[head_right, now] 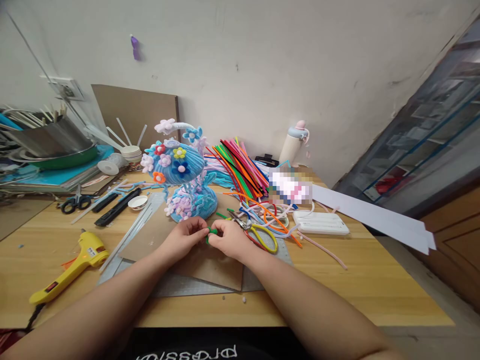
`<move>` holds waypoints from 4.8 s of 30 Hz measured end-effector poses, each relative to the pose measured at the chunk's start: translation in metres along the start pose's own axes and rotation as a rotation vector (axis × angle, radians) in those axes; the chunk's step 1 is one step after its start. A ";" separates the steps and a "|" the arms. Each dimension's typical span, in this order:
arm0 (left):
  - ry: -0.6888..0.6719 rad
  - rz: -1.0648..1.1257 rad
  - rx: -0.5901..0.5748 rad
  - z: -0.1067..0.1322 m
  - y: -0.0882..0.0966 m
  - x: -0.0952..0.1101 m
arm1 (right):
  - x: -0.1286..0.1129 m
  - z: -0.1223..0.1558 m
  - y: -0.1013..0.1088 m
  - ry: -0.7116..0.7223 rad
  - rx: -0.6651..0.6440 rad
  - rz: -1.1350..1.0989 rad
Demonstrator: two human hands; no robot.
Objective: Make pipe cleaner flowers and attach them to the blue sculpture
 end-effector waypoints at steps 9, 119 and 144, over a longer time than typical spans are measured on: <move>0.027 0.050 -0.029 -0.002 0.000 -0.005 | 0.009 -0.004 0.002 -0.052 0.036 -0.255; 0.126 -0.039 0.044 0.005 0.001 -0.006 | -0.002 0.003 0.002 0.075 0.139 0.054; -0.008 0.110 0.056 0.002 0.005 0.005 | 0.004 0.000 -0.001 -0.048 0.010 -0.428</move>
Point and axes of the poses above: each hand's wrist, its own z-axis away from the middle knuckle, its own y-axis out of the back of the hand, x = y × z, the point moved 6 cm from there along -z, towards the middle knuckle, and after that the axes turned 3 degrees about -y, right-handed, at the moved point
